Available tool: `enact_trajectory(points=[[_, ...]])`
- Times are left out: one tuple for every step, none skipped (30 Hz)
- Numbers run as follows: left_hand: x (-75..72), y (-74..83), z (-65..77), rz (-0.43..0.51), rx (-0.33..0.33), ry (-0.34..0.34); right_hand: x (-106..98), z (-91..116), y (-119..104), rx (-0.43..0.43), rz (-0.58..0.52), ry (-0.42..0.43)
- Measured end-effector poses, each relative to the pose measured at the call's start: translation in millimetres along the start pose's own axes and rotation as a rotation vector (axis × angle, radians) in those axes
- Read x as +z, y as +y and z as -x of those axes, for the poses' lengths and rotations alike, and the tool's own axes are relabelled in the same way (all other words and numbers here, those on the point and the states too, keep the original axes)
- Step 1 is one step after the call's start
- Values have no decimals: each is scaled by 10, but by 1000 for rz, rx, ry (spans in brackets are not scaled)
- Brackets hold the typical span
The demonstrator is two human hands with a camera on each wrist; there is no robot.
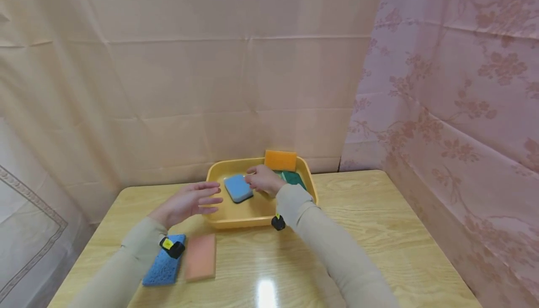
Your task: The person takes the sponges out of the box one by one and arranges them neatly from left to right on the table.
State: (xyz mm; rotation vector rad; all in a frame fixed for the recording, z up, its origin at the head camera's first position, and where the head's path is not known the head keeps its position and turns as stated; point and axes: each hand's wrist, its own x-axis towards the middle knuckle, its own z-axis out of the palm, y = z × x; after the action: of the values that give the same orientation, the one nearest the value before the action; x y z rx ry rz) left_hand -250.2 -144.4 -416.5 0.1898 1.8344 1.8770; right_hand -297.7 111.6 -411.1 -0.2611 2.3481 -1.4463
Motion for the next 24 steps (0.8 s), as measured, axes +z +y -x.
enact_trajectory(points=[[20,13,-33,1,-10,-1,-11,-30,23,4,-18,7],[42,25,-69,11,-23,-2,-21,-57,48,8,-31,13],[62,38,-104,16,-31,-8,-35,-84,72,17,-49,20],[81,50,-142,22,-40,-11,-49,-109,90,27,-64,26],[98,61,-181,30,-48,-17,-61,-129,104,37,-76,32],[111,70,-222,38,-59,-20,-76,-149,119,47,-87,33],[126,76,-261,46,-69,-15,-86,-169,131,54,-97,32],[138,81,-301,53,-81,-10,-93,-188,143,60,-98,33],[148,84,-339,61,-96,-1,-100,-203,146,70,-109,31],[157,82,-378,63,-111,5,-103,-216,151,75,-106,28],[166,77,-416,64,-127,13,-106,-227,152,82,-105,23],[172,73,-452,65,-143,25,-109,-238,154,87,-102,19],[178,67,-485,61,-154,31,-108,-249,150,94,-99,18],[177,60,-519,60,-169,40,-109,-259,146,102,-95,18],[178,54,-550,60,-182,50,-111,-267,138,109,-96,18],[178,48,-580,55,-194,62,-109,-279,129,114,-90,19],[174,42,-606,56,-205,80,-108,-292,119,115,-86,21],[168,36,-631,64,-212,91,-101,-310,112,113,-83,24],[164,30,-653,71,-217,99,-93,-330,107,115,-85,29],[159,24,-676,85,-220,106,-81,-349,101,116,-85,37],[154,18,-695,102,-219,109,-67,-370,100,117,-88,43],[149,12,-712,116,-218,111,-47,-394,105,121,-96,45],[144,4,-727,128,-217,112,-25,-420,109,125,-113,46],[138,-3,-742,140,-215,113,-2,-445,117,136,-139,44]])
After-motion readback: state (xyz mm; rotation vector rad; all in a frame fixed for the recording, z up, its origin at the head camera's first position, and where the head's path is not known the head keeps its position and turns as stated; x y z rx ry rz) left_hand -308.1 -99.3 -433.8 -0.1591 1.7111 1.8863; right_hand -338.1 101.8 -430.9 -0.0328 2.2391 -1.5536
